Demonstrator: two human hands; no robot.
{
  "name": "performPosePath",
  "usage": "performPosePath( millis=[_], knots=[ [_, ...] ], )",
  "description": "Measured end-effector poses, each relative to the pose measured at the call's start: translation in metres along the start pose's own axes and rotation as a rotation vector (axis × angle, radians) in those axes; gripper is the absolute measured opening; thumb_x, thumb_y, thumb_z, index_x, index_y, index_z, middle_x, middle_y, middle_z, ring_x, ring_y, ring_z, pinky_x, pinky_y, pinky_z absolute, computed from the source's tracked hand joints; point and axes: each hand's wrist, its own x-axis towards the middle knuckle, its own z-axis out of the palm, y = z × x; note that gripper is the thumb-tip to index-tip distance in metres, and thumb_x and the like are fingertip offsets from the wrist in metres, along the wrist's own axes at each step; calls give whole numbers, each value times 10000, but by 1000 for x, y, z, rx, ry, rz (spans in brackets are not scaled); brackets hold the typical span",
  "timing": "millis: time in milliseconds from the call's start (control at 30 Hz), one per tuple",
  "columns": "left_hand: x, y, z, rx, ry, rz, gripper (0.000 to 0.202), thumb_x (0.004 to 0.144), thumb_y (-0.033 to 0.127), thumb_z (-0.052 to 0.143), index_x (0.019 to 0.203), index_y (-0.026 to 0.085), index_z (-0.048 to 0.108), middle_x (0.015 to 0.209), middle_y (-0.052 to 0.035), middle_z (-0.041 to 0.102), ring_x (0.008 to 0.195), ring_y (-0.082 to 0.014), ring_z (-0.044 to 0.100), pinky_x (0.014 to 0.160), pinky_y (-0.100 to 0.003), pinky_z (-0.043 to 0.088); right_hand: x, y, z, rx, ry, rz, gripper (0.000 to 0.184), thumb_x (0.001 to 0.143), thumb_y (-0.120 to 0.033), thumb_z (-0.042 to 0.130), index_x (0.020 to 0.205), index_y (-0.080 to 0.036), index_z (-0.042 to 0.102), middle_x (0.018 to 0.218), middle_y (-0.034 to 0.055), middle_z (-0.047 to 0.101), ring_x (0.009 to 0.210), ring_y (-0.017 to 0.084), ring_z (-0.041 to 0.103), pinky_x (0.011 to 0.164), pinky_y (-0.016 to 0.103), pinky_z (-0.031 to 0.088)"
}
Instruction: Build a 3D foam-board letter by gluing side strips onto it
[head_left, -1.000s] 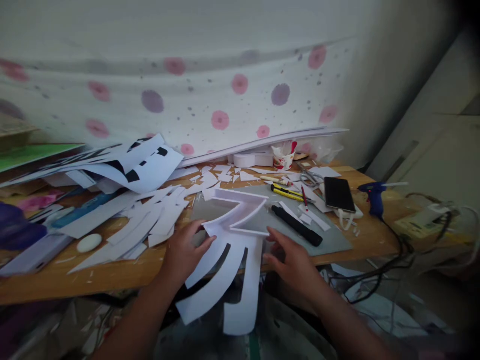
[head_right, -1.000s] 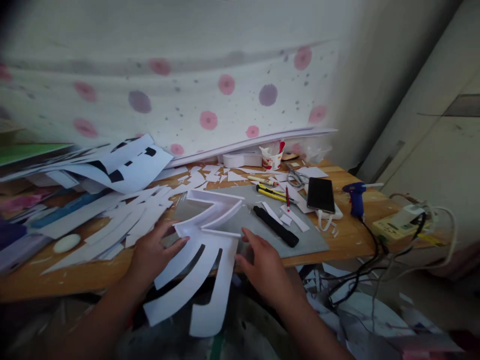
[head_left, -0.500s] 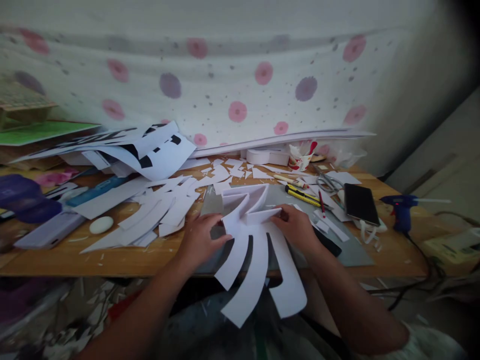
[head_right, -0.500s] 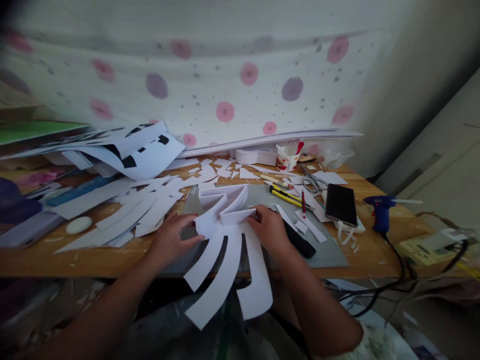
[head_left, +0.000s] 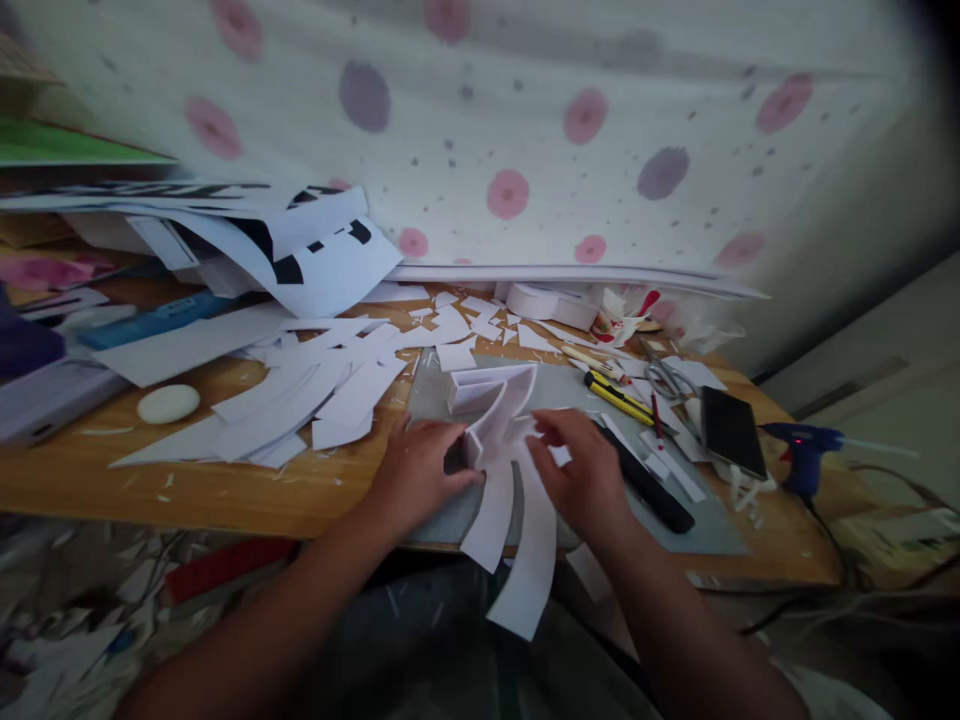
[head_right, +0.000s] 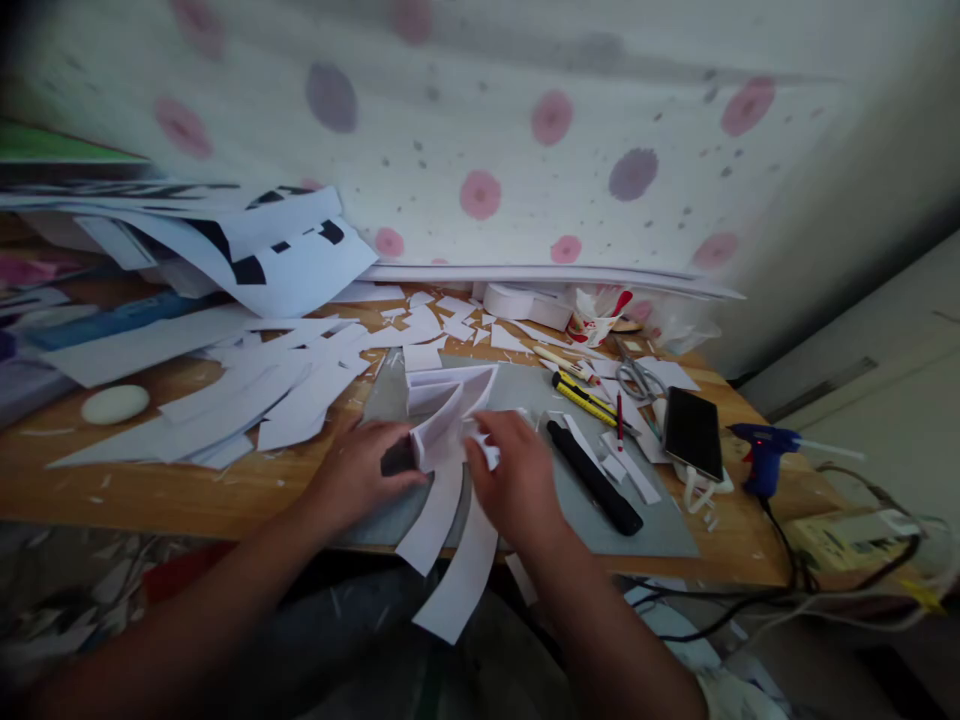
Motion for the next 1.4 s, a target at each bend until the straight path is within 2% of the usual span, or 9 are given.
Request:
performPosePath(
  millis=[67, 133, 200, 300, 433, 700, 967, 1400],
  knots=[
    [-1, -7, 0, -45, -9, 25, 296, 757, 288, 670, 1042, 221, 633, 1087, -62, 695, 1061, -283, 593, 1038, -527, 302, 1, -20, 5, -9, -228, -53, 165, 885, -269, 525, 954, -171, 638, 806, 40, 655, 712, 151, 600, 674, 255, 436],
    [-1, -12, 0, -100, -14, 54, 255, 782, 183, 589, 1027, 223, 647, 1067, -52, 702, 1021, -263, 610, 987, -487, 373, 5, -32, 12, -116, -378, -35, 186, 898, -303, 523, 831, -180, 645, 749, 28, 660, 684, 153, 594, 624, 253, 385],
    [-1, -16, 0, -153, -15, 65, 319, 796, 104, 492, 1042, 223, 655, 1049, -48, 711, 990, -245, 623, 963, -473, 402, 9, -38, 18, -233, -443, -7, 243, 896, -339, 533, 736, -184, 631, 704, 21, 660, 640, 148, 578, 573, 258, 321],
    [-1, -18, 0, -200, -29, 43, 413, 781, 48, 417, 1061, 225, 664, 1065, -49, 711, 1008, -242, 624, 1011, -519, 368, 13, -39, 27, -316, -488, 6, 248, 877, -341, 555, 695, -185, 618, 672, 12, 661, 601, 138, 561, 540, 260, 254],
    [-2, -15, -2, -219, -66, 7, 501, 714, 6, 399, 1062, 243, 671, 1075, -41, 709, 1053, -252, 614, 1065, -588, 285, 13, -37, 38, -392, -504, 57, 246, 867, -289, 543, 657, -176, 605, 631, 15, 648, 564, 131, 541, 534, 256, 232],
    [-1, -11, -5, -218, -79, -17, 463, 718, 14, 410, 992, 253, 696, 1047, -42, 716, 1052, -260, 615, 1072, -591, 281, 3, -35, 51, -426, -400, 69, 311, 878, -320, 494, 613, -183, 580, 551, 21, 605, 488, 123, 489, 515, 252, 250],
    [-3, -12, -3, -224, -91, -20, 464, 723, 8, 404, 1023, 235, 676, 1050, -48, 717, 1056, -272, 614, 1070, -607, 263, -1, -36, 55, -395, -356, 77, 298, 873, -295, 474, 609, -186, 559, 543, 10, 581, 480, 117, 460, 514, 247, 259],
    [-4, -11, -2, -187, -77, 8, 452, 729, 5, 372, 1005, 247, 634, 1003, -54, 704, 1034, -266, 614, 1056, -619, 263, 1, -39, 55, -396, -374, 32, 246, 873, -238, 470, 651, -186, 561, 583, 14, 599, 518, 130, 516, 531, 246, 273]
  ],
)
